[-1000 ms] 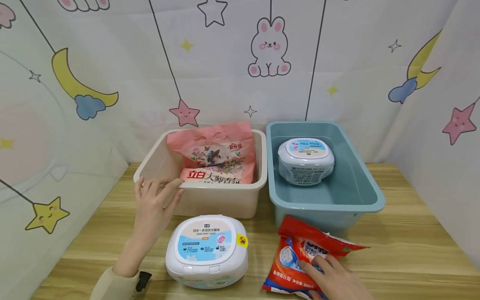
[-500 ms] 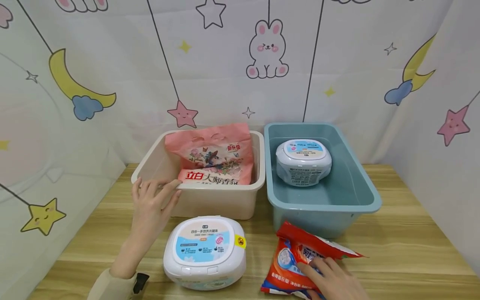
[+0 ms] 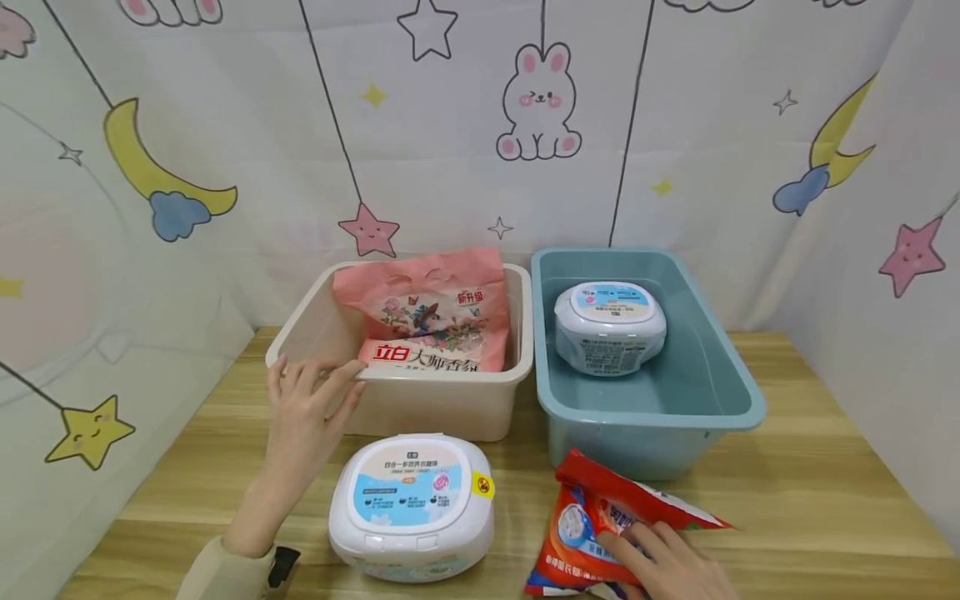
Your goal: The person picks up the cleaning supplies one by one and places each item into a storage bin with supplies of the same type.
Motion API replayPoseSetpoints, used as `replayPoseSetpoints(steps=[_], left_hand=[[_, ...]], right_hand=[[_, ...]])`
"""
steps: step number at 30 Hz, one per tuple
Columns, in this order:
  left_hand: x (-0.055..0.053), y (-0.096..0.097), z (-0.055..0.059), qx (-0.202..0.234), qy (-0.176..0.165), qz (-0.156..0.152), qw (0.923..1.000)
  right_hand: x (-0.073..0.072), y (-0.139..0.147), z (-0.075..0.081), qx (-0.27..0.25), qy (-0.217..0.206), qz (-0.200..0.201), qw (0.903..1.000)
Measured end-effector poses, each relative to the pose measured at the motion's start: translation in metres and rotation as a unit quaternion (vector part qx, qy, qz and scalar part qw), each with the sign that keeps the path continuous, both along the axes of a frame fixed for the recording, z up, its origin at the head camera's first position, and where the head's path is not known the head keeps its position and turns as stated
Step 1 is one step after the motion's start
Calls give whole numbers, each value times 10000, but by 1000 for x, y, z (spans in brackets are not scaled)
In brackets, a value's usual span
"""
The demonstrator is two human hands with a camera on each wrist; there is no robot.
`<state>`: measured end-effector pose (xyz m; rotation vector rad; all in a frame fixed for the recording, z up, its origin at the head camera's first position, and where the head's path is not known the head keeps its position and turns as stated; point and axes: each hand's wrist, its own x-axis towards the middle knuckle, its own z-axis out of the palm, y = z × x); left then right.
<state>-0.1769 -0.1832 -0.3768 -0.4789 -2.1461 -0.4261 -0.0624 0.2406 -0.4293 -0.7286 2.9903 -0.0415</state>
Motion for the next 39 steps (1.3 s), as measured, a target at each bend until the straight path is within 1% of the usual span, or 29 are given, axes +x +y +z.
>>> replayPoseSetpoints(steps=[8,12,19,24,27,32,34,39], left_hand=[[1,-1,0,-18,-59,14,10000],[2,-1,1,-6,-59,3,10000],[1,0,1,-66,-10,8,10000],[1,0,0,-46,-31,29,10000],[1,0,1,-53,-40,42,10000],[1,0,1,-39,-47,39,10000],[1,0,1,-21,-57,36,10000],[1,0,0,-46,-43,24,10000]], right_hand=[[4,0,-6,-111,643,80,9978],[5,-1,-5,-196,762,155,9968],[8,0,-4,-123,720,133,9972],[8,2,-1,-107,717,196,9972],[8,4,0,1,542,181,9984],[9,5,2,147,123,-101,9998],[10,5,3,149,87,-170,9997],[12,7,2,111,133,-162,9997]])
